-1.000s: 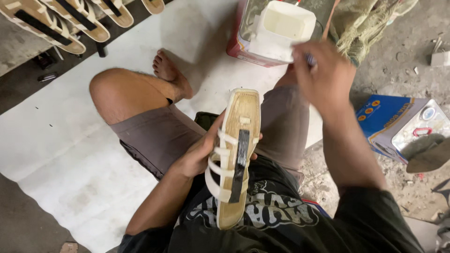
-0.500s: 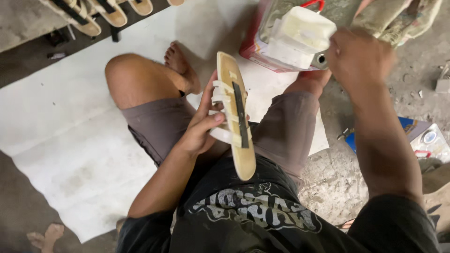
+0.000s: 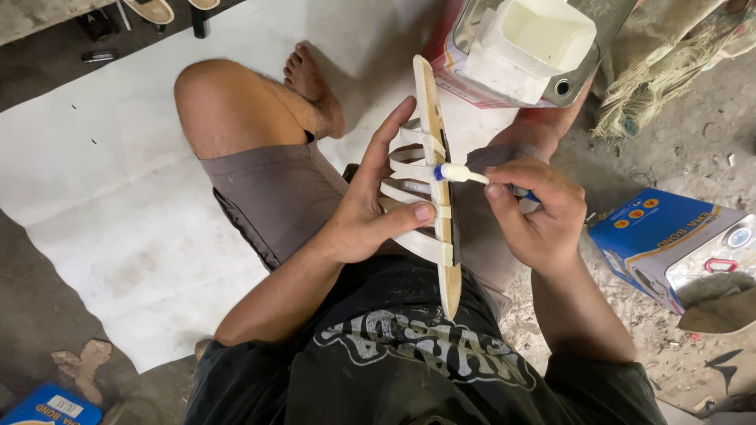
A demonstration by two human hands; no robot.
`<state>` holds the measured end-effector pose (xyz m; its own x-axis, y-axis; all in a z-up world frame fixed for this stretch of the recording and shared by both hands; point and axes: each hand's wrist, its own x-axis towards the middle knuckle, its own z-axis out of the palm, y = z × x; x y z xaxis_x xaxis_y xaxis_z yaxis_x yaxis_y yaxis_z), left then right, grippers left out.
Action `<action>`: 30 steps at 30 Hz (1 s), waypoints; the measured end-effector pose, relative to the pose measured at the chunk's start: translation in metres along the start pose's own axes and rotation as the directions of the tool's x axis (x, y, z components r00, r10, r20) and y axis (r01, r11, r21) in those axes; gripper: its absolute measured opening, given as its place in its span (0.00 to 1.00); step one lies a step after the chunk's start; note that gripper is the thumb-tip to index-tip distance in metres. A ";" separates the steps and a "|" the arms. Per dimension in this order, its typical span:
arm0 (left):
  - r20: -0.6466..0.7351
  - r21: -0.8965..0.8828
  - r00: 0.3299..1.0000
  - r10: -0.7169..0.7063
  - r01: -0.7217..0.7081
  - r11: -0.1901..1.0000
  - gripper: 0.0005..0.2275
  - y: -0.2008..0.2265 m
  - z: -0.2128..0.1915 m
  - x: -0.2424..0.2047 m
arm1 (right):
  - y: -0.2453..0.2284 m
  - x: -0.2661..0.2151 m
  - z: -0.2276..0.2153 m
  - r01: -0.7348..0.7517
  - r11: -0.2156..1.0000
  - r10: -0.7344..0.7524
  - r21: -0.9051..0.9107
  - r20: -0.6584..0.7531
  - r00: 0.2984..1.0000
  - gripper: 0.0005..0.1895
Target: The person sits on the floor and applies a white adhesive to the sole of a beige sandal using a toothbrush. They repeatedly dip the brush into a container and spread the glue along the sole, then place the sandal on a nearby rack.
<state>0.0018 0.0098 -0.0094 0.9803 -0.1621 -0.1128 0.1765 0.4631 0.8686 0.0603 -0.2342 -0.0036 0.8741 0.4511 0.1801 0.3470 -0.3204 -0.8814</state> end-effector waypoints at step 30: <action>0.310 -0.082 0.900 -0.307 0.347 0.934 0.57 -0.002 -0.001 -0.031 | 0.051 0.066 -0.044 -0.129 0.866 0.028 -0.483 -0.211 0.977 0.05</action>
<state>-0.0285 0.0147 -0.0084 0.8002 -0.5585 -0.2187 0.5128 0.4480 0.7324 0.1509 -0.2575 -0.0168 0.9356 0.2557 0.2434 0.3516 -0.7383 -0.5756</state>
